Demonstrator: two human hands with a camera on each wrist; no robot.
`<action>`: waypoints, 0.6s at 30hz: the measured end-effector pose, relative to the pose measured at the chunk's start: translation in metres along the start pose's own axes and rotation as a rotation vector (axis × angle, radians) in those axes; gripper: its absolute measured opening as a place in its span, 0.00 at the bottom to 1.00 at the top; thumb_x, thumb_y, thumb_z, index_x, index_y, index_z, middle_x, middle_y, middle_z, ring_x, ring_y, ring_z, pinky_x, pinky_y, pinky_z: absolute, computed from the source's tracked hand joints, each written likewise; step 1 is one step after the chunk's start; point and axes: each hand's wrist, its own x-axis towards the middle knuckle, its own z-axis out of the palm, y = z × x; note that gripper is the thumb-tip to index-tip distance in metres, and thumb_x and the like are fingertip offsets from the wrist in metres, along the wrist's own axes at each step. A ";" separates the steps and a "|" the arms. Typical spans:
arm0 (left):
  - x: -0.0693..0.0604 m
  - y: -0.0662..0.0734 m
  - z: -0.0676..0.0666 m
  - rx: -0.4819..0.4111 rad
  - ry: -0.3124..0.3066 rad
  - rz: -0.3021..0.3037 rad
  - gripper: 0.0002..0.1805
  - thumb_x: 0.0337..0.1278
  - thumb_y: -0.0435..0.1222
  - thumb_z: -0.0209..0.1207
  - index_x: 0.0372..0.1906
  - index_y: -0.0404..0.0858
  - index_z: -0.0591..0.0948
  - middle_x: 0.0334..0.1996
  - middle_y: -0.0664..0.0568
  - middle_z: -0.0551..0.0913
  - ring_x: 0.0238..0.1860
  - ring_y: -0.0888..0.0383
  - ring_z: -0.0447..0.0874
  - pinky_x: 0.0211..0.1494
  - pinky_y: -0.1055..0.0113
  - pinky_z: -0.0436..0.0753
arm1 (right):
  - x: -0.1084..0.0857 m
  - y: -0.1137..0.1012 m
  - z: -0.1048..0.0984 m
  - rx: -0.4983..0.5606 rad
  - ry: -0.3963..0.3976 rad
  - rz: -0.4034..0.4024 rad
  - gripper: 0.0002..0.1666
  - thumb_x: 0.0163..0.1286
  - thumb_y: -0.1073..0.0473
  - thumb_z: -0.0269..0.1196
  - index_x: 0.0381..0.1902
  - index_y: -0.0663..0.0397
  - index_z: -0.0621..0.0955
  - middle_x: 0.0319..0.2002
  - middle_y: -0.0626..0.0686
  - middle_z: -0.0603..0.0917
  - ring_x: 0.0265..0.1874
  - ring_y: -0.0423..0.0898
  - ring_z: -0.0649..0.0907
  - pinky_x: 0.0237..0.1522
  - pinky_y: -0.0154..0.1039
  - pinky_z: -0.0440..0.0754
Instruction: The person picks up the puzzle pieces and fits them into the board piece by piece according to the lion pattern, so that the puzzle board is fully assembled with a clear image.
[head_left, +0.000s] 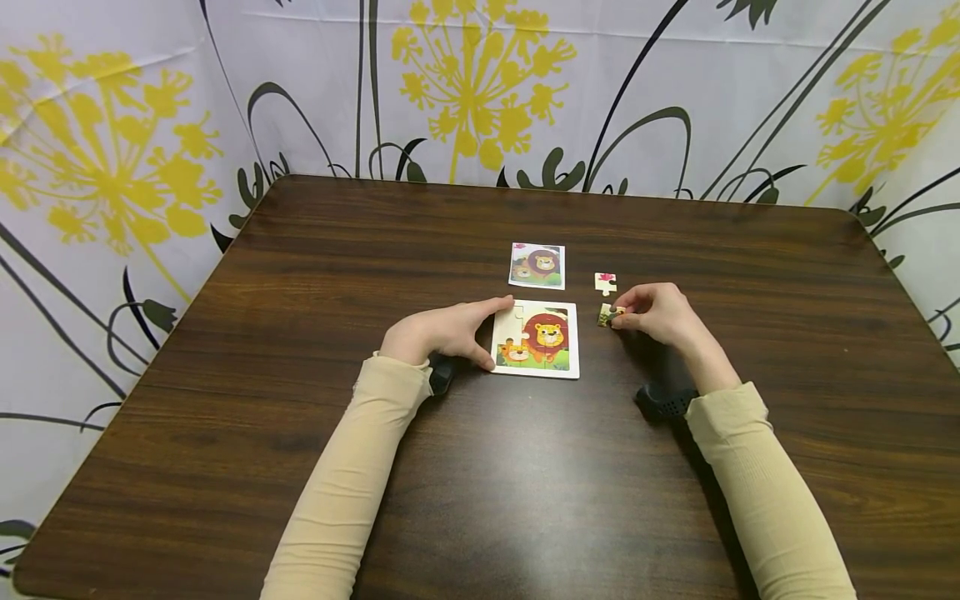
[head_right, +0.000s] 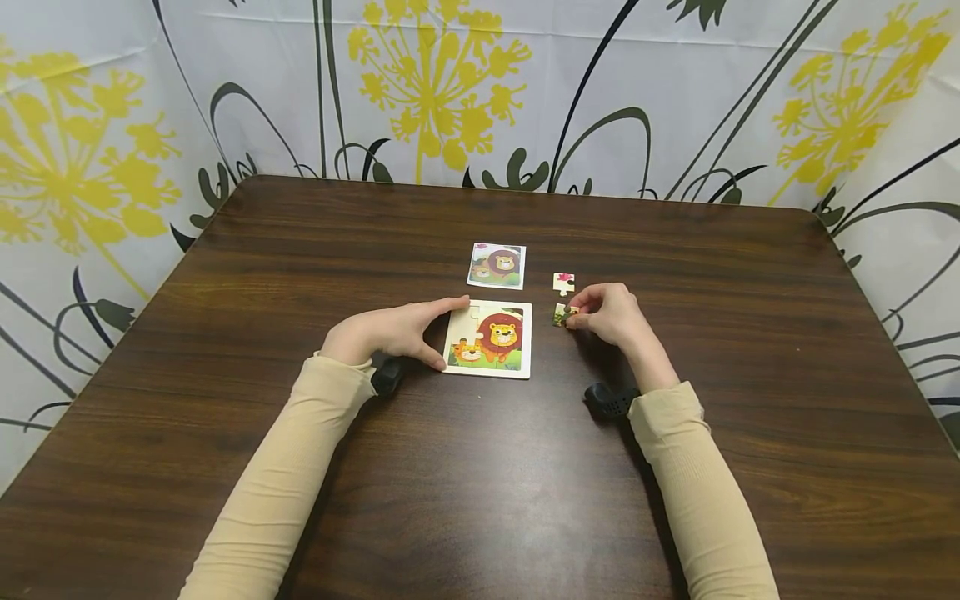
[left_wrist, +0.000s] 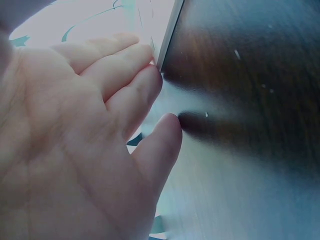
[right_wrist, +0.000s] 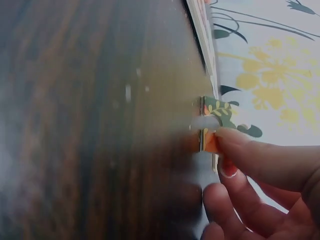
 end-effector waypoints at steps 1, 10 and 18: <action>0.000 0.000 0.000 -0.002 -0.001 -0.001 0.53 0.45 0.34 0.69 0.74 0.37 0.50 0.74 0.45 0.53 0.73 0.52 0.53 0.75 0.59 0.55 | 0.000 0.000 -0.001 -0.002 -0.002 0.006 0.11 0.56 0.63 0.69 0.35 0.66 0.83 0.25 0.51 0.81 0.25 0.41 0.73 0.28 0.32 0.71; -0.001 0.002 -0.001 0.003 -0.002 -0.008 0.52 0.45 0.34 0.69 0.74 0.37 0.50 0.74 0.45 0.54 0.72 0.51 0.54 0.74 0.58 0.55 | -0.002 -0.003 -0.006 0.073 -0.043 0.060 0.13 0.62 0.60 0.65 0.39 0.66 0.83 0.28 0.50 0.84 0.27 0.42 0.76 0.31 0.32 0.74; -0.001 0.002 -0.002 -0.004 -0.008 -0.022 0.53 0.45 0.34 0.69 0.74 0.39 0.50 0.74 0.46 0.53 0.72 0.52 0.54 0.74 0.58 0.55 | -0.002 -0.005 -0.007 0.265 -0.059 0.050 0.15 0.63 0.65 0.63 0.45 0.72 0.79 0.31 0.52 0.85 0.26 0.35 0.82 0.34 0.32 0.84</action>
